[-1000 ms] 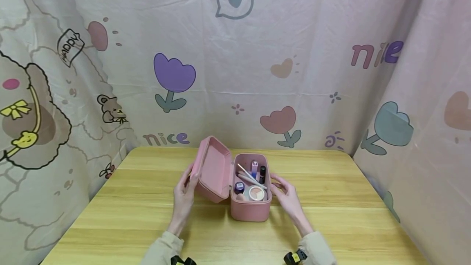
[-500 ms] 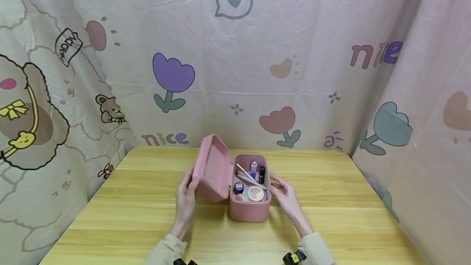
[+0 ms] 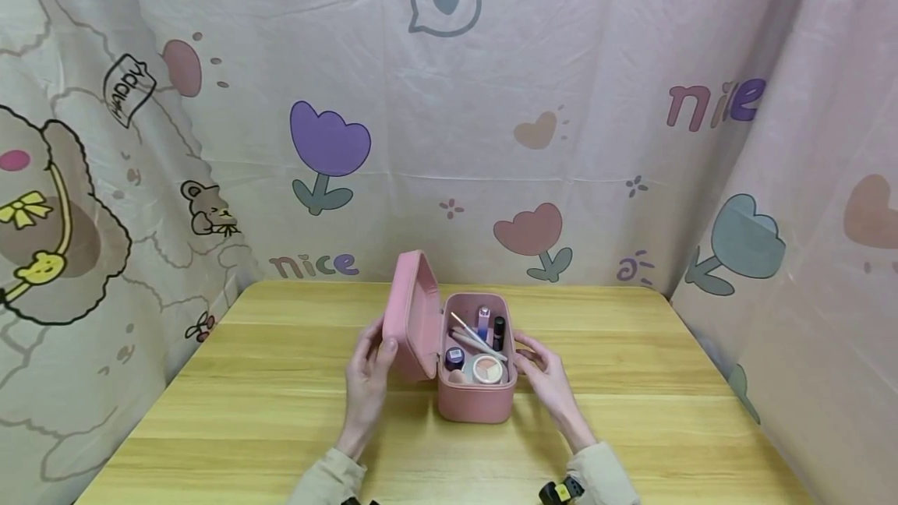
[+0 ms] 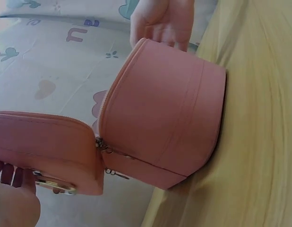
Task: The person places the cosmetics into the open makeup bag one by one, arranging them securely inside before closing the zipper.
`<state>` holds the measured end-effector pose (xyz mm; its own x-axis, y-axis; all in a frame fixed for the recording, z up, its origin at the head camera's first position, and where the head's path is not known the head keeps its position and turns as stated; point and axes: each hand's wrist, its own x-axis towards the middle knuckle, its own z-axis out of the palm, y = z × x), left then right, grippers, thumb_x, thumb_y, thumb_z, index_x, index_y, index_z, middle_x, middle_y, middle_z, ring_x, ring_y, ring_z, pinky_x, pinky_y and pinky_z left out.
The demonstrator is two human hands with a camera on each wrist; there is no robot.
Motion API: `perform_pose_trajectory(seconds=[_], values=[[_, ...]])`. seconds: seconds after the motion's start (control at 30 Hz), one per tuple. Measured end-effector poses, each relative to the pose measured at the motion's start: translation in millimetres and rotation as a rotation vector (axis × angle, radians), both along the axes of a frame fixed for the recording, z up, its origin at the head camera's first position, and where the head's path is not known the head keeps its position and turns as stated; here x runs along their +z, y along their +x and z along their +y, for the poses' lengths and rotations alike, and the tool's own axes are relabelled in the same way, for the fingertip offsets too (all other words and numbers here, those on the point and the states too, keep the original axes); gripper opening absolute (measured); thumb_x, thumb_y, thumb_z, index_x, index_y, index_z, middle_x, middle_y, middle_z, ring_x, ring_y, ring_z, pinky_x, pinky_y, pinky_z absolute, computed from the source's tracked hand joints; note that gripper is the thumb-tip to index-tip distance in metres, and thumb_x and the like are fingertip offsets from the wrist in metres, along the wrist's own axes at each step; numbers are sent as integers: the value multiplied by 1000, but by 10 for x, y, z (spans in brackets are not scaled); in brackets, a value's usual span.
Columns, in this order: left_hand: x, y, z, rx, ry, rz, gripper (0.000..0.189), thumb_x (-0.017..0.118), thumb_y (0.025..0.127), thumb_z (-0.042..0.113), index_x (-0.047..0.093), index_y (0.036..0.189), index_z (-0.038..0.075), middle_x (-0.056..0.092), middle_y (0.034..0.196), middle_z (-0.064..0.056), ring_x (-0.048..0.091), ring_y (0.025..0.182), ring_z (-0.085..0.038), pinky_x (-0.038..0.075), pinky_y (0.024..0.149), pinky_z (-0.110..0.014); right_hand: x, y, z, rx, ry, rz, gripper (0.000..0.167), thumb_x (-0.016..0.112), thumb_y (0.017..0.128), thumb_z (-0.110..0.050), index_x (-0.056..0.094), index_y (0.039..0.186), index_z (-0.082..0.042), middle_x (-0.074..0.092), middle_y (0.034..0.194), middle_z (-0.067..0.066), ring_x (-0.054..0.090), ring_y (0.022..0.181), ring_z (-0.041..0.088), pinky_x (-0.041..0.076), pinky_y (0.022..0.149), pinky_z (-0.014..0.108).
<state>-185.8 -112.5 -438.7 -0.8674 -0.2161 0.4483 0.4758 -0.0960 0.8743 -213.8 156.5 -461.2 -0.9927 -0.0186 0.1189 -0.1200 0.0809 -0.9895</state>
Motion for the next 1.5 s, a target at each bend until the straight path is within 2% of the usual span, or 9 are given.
perform_pose_trajectory(seconds=[0.3,0.5,0.63,0.8,0.87,0.97,1.1,1.23,1.5], values=[[-53,7,92,-57,-5,55,45,54,96,-9,47,140,-11,54,138,6,57,125,0,47,107,-18,0,-4,3,5,-8,4,47,56,98,-1,47,144,8,52,145,30,55,131,41,55,90,19],[-105,18,133,-12,-127,9,45,54,99,-2,50,144,-2,45,148,3,44,134,6,43,106,-13,-1,-8,2,7,-13,5,47,57,98,-2,49,143,8,51,147,28,58,127,34,56,91,23],[-121,18,141,-27,-137,-20,47,54,100,0,49,146,1,41,150,8,40,136,6,41,108,-14,1,-6,6,6,-22,-5,47,58,97,-2,49,143,7,51,146,28,61,123,27,56,92,23],[-138,20,152,-59,-119,-7,49,55,98,-2,47,146,-2,40,152,-8,42,135,8,40,109,-14,-14,-6,16,5,-32,-8,46,57,98,-1,49,143,7,53,144,31,58,128,34,57,93,27],[-148,19,155,-94,-89,-3,52,57,97,-4,45,147,-3,39,154,-16,44,135,8,40,110,-15,-19,-4,22,6,-35,-10,46,57,98,-1,48,143,8,53,144,31,61,125,30,57,93,27],[-158,15,159,-143,-54,-19,57,60,95,-5,42,149,-1,38,157,-19,48,133,6,41,111,-17,-11,-2,24,0,-53,-27,46,57,98,-1,48,143,8,54,142,31,65,113,18,57,90,26],[-169,-1,168,-170,-51,-70,62,63,93,-3,42,151,4,37,161,-16,48,136,0,42,110,-18,0,-5,24,-6,-78,-44,47,59,97,-2,49,142,9,55,140,31,66,99,7,56,85,21],[-177,-13,186,-187,-84,-83,62,65,94,1,43,152,9,37,162,-11,40,143,-8,42,110,-18,3,-8,20,-6,-103,-48,47,60,96,-1,50,141,9,54,142,31,66,100,6,56,83,20],[-228,-30,224,-219,-101,-57,62,67,91,-2,45,148,1,30,163,-13,33,145,1,34,114,-21,-13,-11,12,-11,-132,-29,47,60,95,-1,50,139,12,58,133,32,67,99,8,56,82,21]])
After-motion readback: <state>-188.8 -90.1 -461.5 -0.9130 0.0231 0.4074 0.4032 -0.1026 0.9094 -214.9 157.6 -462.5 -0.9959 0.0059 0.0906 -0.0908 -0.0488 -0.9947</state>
